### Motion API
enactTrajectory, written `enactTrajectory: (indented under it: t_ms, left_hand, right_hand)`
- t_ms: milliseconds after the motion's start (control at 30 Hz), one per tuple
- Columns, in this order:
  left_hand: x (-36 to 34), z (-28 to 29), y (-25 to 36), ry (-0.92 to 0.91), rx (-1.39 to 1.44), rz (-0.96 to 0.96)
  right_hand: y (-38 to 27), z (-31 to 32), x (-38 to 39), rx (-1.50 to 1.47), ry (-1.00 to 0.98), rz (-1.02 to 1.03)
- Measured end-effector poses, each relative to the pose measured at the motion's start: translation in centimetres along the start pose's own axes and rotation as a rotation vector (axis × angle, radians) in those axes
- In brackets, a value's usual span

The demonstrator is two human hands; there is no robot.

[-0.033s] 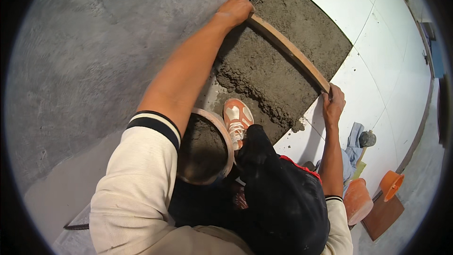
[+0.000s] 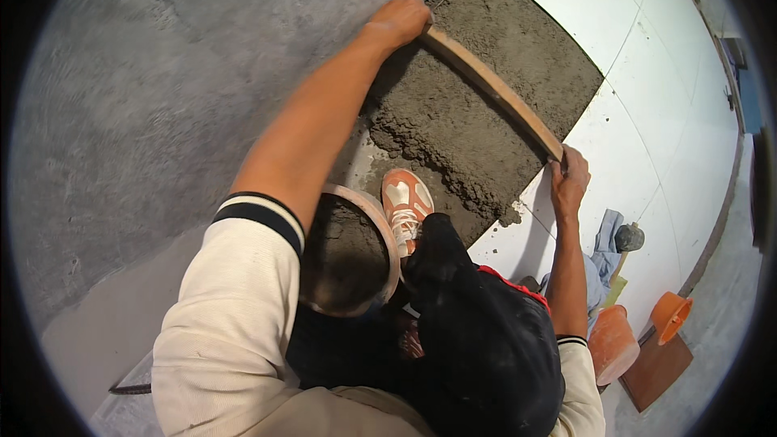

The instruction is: The person scoops cement from a bucket and spreads it on the floor using a trowel, then levels the surface with a wooden straightedge. The person then picks up a tile and applies cement to its back before the clip ends.

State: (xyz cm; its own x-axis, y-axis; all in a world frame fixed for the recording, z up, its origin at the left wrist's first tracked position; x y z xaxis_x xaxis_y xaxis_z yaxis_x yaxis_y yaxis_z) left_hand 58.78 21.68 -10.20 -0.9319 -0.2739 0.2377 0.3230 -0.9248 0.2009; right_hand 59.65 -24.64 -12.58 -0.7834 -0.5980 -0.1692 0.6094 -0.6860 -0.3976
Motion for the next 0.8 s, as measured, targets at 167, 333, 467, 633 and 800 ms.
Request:
enactTrajectory:
  t_ms: [167,333,467,633,800]
  left_hand:
    - [5.4,-1.9,-1.8,-0.193,-0.126,-0.027]
    - [4.0,0.7,0.1,-0.138,-0.082,0.031]
    - [-1.3,1.3,0.6,0.224,0.033,-0.033]
    - [-0.7,-0.4,0.1,0.043,-0.03,-0.051]
    - [8.0,-1.6,-2.6,-0.008,-0.059,-0.08]
  right_hand:
    - [-3.7,-0.2,5.7,-0.027,-0.072,0.06]
    - [-2.1,-0.3,4.5,-0.038,-0.01,0.024]
    - [0.7,0.1,-2.1,0.066,0.054,-0.004]
    - [1.0,0.0,-0.9,0.052,-0.051,0.021]
    - [-3.4,-0.2,4.8,-0.032,-0.058,0.074]
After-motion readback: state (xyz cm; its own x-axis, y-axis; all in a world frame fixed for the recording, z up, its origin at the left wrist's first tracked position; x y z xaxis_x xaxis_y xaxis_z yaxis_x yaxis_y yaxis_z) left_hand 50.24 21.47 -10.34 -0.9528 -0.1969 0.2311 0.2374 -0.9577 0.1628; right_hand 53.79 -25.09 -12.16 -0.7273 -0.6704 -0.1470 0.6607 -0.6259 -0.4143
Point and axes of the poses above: each hand's wrist, its own x-axis away from the middle knuckle, its own z-axis out of the back of the hand, y = z × x, the point moved 6 cm from there along -x, towards the middle knuckle, and after that the axes turned 10 degrees about z, right-handed, at the moved point
